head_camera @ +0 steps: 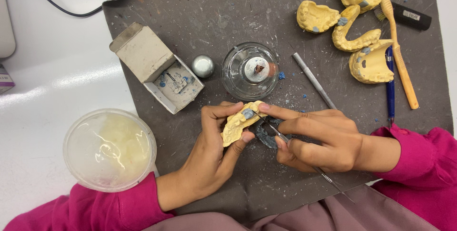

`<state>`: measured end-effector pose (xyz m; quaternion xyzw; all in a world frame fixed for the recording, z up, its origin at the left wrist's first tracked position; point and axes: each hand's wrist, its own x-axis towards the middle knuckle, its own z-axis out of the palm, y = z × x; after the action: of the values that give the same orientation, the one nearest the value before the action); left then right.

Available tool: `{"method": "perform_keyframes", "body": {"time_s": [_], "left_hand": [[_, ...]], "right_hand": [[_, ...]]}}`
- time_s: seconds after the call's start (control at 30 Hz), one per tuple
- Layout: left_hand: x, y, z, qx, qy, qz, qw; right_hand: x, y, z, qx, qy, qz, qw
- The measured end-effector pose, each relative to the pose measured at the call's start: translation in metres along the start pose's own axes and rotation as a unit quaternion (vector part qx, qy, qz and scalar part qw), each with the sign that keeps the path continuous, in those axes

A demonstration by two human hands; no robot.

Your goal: The person holds a yellow dental stone model in one hand and uses a metal wax carver to shape and smooth blue material on the model's teeth, rotating the model to reach different sides. Other dental models, a toothbrush, and a plaster bowl sit on the work mat nearby.

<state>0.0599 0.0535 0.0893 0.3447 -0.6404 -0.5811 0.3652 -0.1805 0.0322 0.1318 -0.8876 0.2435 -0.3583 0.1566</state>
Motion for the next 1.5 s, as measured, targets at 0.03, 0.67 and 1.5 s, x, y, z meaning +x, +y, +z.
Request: {"method": "perform_keyframes", "body": {"time_s": [0.03,0.67,1.5], "left_hand": [[-0.0002,-0.0003,0.0,0.002,-0.001,0.003,1.0],[-0.0048,-0.0003,-0.0002,-0.011,-0.016,-0.013,1.0],[-0.0046,-0.0009,-0.001,-0.008,-0.011,0.004,1.0]], "right_hand": [[0.0001,-0.0001,0.0005,0.001,0.004,-0.001,1.0],[-0.0023,-0.0004,0.0021,0.006,0.01,-0.003,1.0],[-0.003,0.0021,0.0038,-0.003,0.009,-0.021,1.0]]}}
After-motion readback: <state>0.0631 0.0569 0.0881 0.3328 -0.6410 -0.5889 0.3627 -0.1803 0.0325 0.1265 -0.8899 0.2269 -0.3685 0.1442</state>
